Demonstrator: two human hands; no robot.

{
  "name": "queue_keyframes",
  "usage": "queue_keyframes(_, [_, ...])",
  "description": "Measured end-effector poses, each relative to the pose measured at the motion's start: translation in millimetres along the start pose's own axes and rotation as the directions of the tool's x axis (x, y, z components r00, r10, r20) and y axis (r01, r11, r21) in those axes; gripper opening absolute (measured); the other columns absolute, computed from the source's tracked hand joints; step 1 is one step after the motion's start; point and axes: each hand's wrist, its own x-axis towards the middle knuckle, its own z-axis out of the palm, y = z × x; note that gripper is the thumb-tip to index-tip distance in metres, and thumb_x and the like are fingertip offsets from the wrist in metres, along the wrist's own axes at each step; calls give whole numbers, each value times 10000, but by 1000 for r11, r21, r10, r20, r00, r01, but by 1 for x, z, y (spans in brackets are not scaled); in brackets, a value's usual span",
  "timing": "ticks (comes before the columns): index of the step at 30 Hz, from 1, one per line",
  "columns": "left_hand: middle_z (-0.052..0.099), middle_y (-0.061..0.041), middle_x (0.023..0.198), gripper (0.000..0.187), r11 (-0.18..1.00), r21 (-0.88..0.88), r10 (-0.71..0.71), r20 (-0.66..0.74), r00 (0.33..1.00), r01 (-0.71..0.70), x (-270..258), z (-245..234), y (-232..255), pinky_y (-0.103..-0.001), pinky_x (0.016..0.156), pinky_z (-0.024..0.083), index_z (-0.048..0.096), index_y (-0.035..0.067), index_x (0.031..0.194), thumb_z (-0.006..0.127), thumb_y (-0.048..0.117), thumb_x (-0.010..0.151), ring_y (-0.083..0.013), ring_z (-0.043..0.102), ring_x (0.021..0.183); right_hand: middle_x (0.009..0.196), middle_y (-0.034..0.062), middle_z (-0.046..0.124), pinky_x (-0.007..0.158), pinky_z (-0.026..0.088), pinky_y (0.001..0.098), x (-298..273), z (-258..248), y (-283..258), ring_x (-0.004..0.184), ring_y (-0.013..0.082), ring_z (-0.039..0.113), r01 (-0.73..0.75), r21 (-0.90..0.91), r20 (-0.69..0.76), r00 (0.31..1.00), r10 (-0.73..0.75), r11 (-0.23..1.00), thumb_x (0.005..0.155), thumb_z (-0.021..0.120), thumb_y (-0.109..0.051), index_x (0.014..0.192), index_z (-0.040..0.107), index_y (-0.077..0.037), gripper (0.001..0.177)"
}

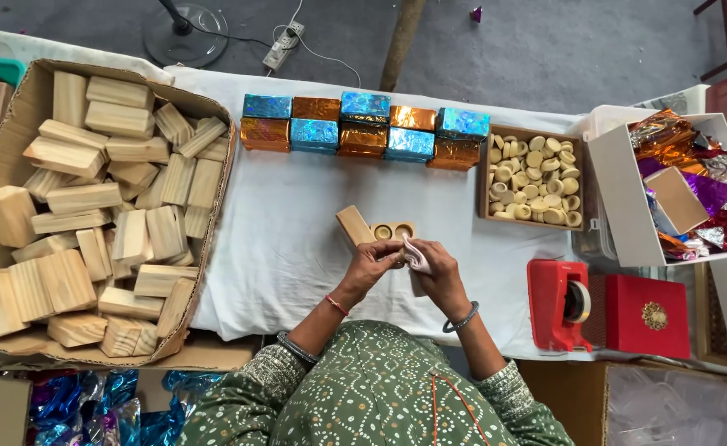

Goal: The person wipes a small wooden block with a cloth, then wraps it in shiny orange foil using a tape dispenser to secure the edges. The wrapped block is placed with other similarly wrapped blocks on the table.

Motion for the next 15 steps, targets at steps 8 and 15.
queue_keyframes(8, [766,-96,1053,345,961,-26,-274,53,960,275,1,1,3,-339,852,630,751,-13,1208,668,267,1023,-161,725,939,1148,138,737,840,570,373,-3,11,4,966,297,680,16,-125,-74,997,-26,992,765,750,19,1209,683,-22,451])
queue_keyframes(15, [747,-22,1137,347,988,-37,-146,81,986,149,-2,14,30,-288,909,612,709,71,1273,677,250,978,-96,700,1039,1053,158,728,824,573,371,-23,32,16,955,293,699,-290,246,-222,912,345,925,862,732,-31,1172,697,-7,313])
